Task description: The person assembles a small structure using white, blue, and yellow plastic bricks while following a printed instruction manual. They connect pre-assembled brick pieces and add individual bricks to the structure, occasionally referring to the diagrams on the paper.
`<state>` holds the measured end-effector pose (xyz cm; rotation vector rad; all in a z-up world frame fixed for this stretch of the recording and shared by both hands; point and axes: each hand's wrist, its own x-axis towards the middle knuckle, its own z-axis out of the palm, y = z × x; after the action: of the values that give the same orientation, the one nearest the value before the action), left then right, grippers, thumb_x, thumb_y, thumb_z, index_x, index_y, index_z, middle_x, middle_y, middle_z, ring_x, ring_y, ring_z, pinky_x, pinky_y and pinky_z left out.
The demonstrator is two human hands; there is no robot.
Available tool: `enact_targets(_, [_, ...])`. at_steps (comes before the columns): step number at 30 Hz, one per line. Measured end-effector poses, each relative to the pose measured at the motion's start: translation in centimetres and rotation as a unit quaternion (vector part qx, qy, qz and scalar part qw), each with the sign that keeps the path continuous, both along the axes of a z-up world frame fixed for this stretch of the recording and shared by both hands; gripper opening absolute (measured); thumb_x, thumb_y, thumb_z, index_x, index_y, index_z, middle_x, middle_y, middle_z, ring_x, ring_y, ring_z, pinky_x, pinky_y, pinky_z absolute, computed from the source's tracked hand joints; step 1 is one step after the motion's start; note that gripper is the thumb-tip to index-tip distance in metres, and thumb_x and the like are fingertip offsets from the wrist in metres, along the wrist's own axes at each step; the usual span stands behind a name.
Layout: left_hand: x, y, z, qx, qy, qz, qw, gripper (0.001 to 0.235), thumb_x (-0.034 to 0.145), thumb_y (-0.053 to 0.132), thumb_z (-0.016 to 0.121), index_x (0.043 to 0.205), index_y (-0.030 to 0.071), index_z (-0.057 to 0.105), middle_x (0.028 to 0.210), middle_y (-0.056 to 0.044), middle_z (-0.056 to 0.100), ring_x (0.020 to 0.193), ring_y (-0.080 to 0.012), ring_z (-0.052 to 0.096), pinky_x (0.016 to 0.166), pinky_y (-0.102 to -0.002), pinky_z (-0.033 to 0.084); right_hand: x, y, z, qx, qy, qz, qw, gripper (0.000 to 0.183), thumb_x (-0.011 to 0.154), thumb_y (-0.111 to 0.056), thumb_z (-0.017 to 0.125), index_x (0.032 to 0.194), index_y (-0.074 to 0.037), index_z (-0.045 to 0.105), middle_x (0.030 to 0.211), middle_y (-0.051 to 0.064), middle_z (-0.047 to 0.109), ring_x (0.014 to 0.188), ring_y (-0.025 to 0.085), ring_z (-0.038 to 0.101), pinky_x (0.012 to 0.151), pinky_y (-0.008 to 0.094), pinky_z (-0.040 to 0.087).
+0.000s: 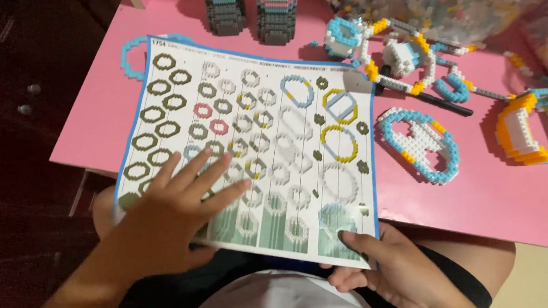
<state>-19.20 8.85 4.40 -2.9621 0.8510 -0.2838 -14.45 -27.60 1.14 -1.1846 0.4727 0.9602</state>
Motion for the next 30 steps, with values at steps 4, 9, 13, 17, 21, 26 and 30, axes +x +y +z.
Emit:
enact_targets(4, [-0.3, -0.5, 0.6, 0.014, 0.008, -0.03, 0.999, 0.126, 0.039, 0.049, 0.083, 0.158, 0.028, 0.047, 0.161, -0.017, 0.047, 0.147, -0.0466, 0.043, 0.107, -0.067, 0.039, -0.1, -1.1, 1.8, 0.007, 0.0, 0.09, 0.996, 0.045, 0.096, -0.018, 0.062, 0.105, 0.025, 0.072, 0.079, 0.043, 0.08, 0.05, 0.041, 0.069, 0.041, 0.037, 0.049])
enact_targets(9, [-2.3, 1.5, -1.1, 0.021, 0.06, -0.079, 0.995, 0.13, 0.038, 0.044, 0.077, 0.163, 0.03, 0.041, 0.166, -0.012, 0.039, 0.15, -0.0394, 0.034, 0.108, -0.063, 0.033, 3.3, -5.0, 5.9, -0.259, -0.279, 0.353, 0.855, 0.043, 0.094, -0.046, 0.064, 0.083, -0.013, 0.09, 0.07, 0.001, 0.084, 0.063, 0.012, 0.082, 0.068, 0.024, 0.064])
enact_targets(13, [-3.3, 2.2, -2.7, 0.065, 0.014, -0.083, 0.994, 0.138, 0.031, 0.057, 0.077, 0.162, 0.037, 0.041, 0.167, -0.011, 0.036, 0.149, -0.0378, 0.036, 0.105, -0.063, 0.039, 6.3, -0.2, 7.1, -0.33, -0.603, 0.184, 0.703, 0.031, 0.091, -0.033, 0.076, 0.112, -0.01, 0.071, 0.123, 0.007, 0.067, 0.114, 0.023, 0.057, 0.096, 0.042, 0.044])
enact_targets(17, [-3.2, 2.4, -2.9, 0.042, 0.049, -0.093, 0.994, 0.148, 0.025, 0.064, 0.097, 0.16, 0.036, 0.044, 0.165, -0.012, 0.038, 0.146, -0.0407, 0.039, 0.102, -0.064, 0.04, 11.0, 5.8, 1.2, -0.466, -0.692, 0.349, 0.428, 0.12, 0.089, -0.087, 0.064, 0.166, -0.003, 0.027, 0.172, 0.032, 0.017, 0.158, 0.051, 0.012, 0.121, 0.064, 0.018])
enact_targets(21, [-4.7, 2.0, -4.1, -0.014, 0.042, -0.099, 0.994, 0.097, 0.078, 0.075, 0.081, 0.16, 0.033, 0.047, 0.163, -0.024, 0.042, 0.147, -0.045, 0.043, 0.114, -0.064, 0.034, 12.3, 7.8, -0.1, -0.401, -0.71, 0.378, 0.439, 0.109, 0.096, -0.084, 0.048, 0.172, -0.012, 0.017, 0.175, 0.027, 0.006, 0.159, 0.05, 0.001, 0.122, 0.065, 0.008])
enact_targets(26, [-2.8, 2.8, -2.4, 0.082, -0.041, -0.02, 0.996, 0.124, 0.075, 0.115, 0.039, 0.166, 0.032, 0.031, 0.176, -0.016, 0.022, 0.159, -0.0394, 0.024, 0.113, -0.063, 0.027, 14.5, 10.0, 0.8, -0.301, -0.754, 0.389, 0.436, 0.103, 0.092, -0.083, 0.051, 0.166, -0.014, 0.032, 0.172, 0.033, 0.015, 0.159, 0.054, 0.01, 0.123, 0.065, 0.014])
enact_targets(30, [1.8, 3.6, 1.1, -0.046, 0.043, 0.199, 0.978, 0.115, 0.078, 0.097, 0.015, 0.156, 0.02, 0.05, 0.164, -0.032, 0.036, 0.143, -0.0599, 0.038, 0.107, -0.08, 0.03, 15.8, 12.0, 1.0, -0.273, -0.765, 0.394, 0.43, 0.102, 0.091, -0.086, 0.043, 0.164, -0.014, 0.035, 0.171, 0.035, 0.017, 0.158, 0.056, 0.014, 0.122, 0.067, 0.014])
